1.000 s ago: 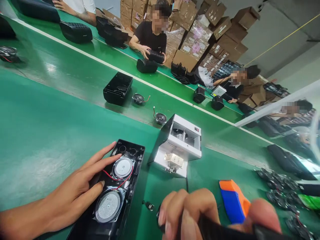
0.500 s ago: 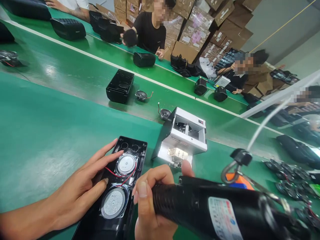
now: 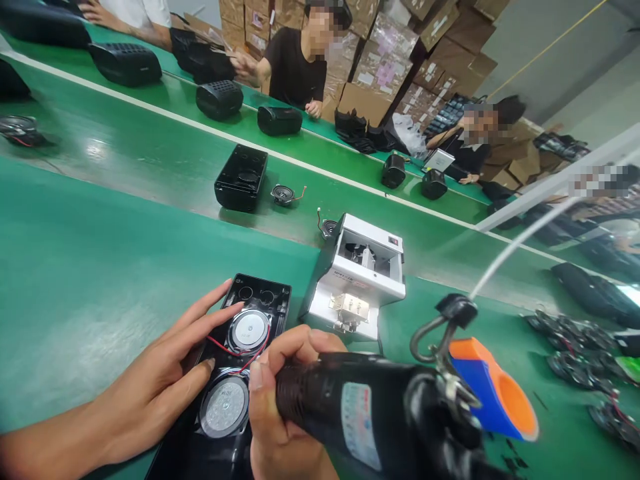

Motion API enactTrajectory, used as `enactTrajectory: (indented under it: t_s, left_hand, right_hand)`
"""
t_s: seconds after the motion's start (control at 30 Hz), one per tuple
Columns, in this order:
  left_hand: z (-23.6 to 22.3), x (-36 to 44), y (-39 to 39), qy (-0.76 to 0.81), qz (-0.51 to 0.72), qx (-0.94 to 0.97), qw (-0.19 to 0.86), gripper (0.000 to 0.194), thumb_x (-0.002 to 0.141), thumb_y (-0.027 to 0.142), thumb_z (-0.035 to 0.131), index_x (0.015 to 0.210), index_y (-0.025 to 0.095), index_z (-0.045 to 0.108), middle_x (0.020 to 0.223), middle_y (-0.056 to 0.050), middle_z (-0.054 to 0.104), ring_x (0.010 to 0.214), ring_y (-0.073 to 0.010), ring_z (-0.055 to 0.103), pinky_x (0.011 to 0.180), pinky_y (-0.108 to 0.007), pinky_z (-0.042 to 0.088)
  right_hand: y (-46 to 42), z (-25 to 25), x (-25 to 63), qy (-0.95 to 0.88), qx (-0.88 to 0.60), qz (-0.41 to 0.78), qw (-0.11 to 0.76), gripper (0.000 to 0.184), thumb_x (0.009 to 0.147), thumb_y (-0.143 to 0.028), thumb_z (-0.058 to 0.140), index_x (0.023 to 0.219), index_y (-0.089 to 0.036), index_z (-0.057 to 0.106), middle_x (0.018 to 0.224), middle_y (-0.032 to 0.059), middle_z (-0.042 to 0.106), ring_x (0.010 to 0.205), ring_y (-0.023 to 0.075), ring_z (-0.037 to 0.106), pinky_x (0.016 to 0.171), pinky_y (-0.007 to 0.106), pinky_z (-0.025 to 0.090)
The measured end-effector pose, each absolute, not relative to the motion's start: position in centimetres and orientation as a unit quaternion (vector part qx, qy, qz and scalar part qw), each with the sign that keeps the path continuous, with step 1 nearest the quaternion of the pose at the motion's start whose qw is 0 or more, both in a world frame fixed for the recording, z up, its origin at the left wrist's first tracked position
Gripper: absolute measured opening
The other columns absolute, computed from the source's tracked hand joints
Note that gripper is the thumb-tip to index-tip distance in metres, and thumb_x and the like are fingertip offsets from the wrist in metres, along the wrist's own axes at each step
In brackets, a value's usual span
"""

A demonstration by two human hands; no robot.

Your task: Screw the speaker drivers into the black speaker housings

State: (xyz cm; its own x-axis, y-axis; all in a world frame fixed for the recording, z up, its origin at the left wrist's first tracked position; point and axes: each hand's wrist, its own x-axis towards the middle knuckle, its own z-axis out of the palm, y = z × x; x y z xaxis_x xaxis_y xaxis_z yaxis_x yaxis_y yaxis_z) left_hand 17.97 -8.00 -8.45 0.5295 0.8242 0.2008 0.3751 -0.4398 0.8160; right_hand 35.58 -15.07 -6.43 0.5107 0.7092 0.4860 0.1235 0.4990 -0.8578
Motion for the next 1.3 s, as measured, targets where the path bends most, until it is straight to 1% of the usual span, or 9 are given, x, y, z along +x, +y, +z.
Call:
enactTrajectory:
  t_s: [0.1,0.33,0.5,0.63,0.8,0.93,1.13,1.2,1.3]
  left_hand:
    - [-8.6,18.1,-8.0,0.377,0.311,0.789,0.373,0.069,0.113,0.011,0.042,0.174,0.039,0.06,0.199,0.0,0.033,0.179,-0.0311,0.04,0.141,-0.052,0.046]
    - [-9.4,17.4,-7.4,0.363,0.3,0.798,0.377,0.062,0.119,0.023,0.049,0.175,0.048,0.057,0.199,0.006,0.032,0.179,-0.0325,0.039,0.14,-0.051,0.045]
    - [-11.0,17.2,-7.2,0.393,0.33,0.777,0.365,0.056,0.124,0.037,0.041,0.176,0.056,0.053,0.197,0.01,0.036,0.181,-0.033,0.037,0.143,-0.063,0.028]
    - [-11.7,17.4,-7.5,0.399,0.335,0.765,0.38,0.054,0.125,0.042,0.04,0.174,0.061,0.052,0.197,0.012,0.036,0.181,-0.0323,0.037,0.143,-0.064,0.03]
    - [-11.2,17.8,-8.1,0.407,0.343,0.751,0.39,0.051,0.127,0.045,0.037,0.172,0.064,0.052,0.197,0.015,0.035,0.18,-0.0286,0.039,0.144,-0.062,0.026]
    - [-10.8,18.3,-8.4,0.414,0.352,0.745,0.387,0.052,0.127,0.042,0.039,0.171,0.066,0.053,0.196,0.016,0.036,0.179,-0.0277,0.041,0.143,-0.058,0.031]
    - [-10.8,17.7,-7.5,0.414,0.33,0.767,0.362,0.056,0.125,0.035,0.042,0.176,0.054,0.055,0.198,0.006,0.034,0.178,-0.0339,0.043,0.137,-0.058,0.044]
    - [-10.9,17.5,-7.1,0.392,0.315,0.785,0.362,0.06,0.123,0.032,0.044,0.178,0.054,0.052,0.199,0.007,0.032,0.177,-0.0327,0.045,0.134,-0.053,0.05]
    - [-10.6,17.8,-7.4,0.392,0.326,0.782,0.36,0.063,0.121,0.026,0.044,0.178,0.054,0.052,0.198,0.01,0.033,0.177,-0.0287,0.045,0.137,-0.049,0.047]
  right_hand:
    - [-14.9,-7.0,35.7,-0.441,-0.434,0.22,0.754,0.054,0.113,-0.019,0.076,0.155,-0.043,0.052,0.096,-0.0059,0.058,0.071,0.0159,0.06,0.063,0.028,0.053]
    - [-14.5,-8.2,35.7,-0.456,-0.498,0.196,0.711,0.022,0.107,-0.028,0.077,0.126,-0.029,0.066,0.102,0.0033,0.065,0.068,0.0199,0.059,0.058,0.034,0.057]
    - [-13.4,-6.2,34.6,-0.459,-0.499,0.134,0.722,0.051,0.108,-0.035,0.08,0.153,-0.025,0.06,0.092,0.0027,0.066,0.068,0.023,0.064,0.057,0.036,0.059]
    - [-12.8,-2.4,36.3,-0.414,-0.423,0.088,0.801,0.075,0.117,-0.033,0.073,0.18,-0.044,0.032,0.083,-0.0094,0.059,0.049,0.0131,0.05,0.047,0.026,0.048]
    - [-12.7,0.6,42.2,-0.432,-0.426,-0.048,0.794,0.066,0.111,-0.018,0.079,0.167,-0.041,0.052,0.082,-0.011,0.061,0.059,0.0125,0.056,0.063,0.027,0.06]
    - [-12.3,-0.6,45.0,-0.467,-0.451,-0.112,0.752,0.08,0.109,-0.014,0.08,0.172,-0.042,0.042,0.089,-0.0106,0.064,0.064,0.0141,0.06,0.065,0.03,0.061]
    - [-12.1,-1.4,45.0,-0.45,-0.472,-0.079,0.754,0.07,0.105,-0.015,0.082,0.162,-0.033,0.044,0.086,-0.0115,0.065,0.061,0.0142,0.061,0.062,0.029,0.061]
    - [-12.5,-1.1,44.5,-0.428,-0.477,-0.052,0.766,0.071,0.103,-0.018,0.085,0.161,-0.032,0.045,0.085,-0.0114,0.066,0.059,0.0142,0.059,0.06,0.028,0.06]
    - [-14.0,-0.5,43.3,-0.396,-0.481,0.011,0.782,0.073,0.102,-0.016,0.087,0.16,-0.036,0.047,0.081,-0.0123,0.066,0.056,0.0133,0.057,0.06,0.027,0.06]
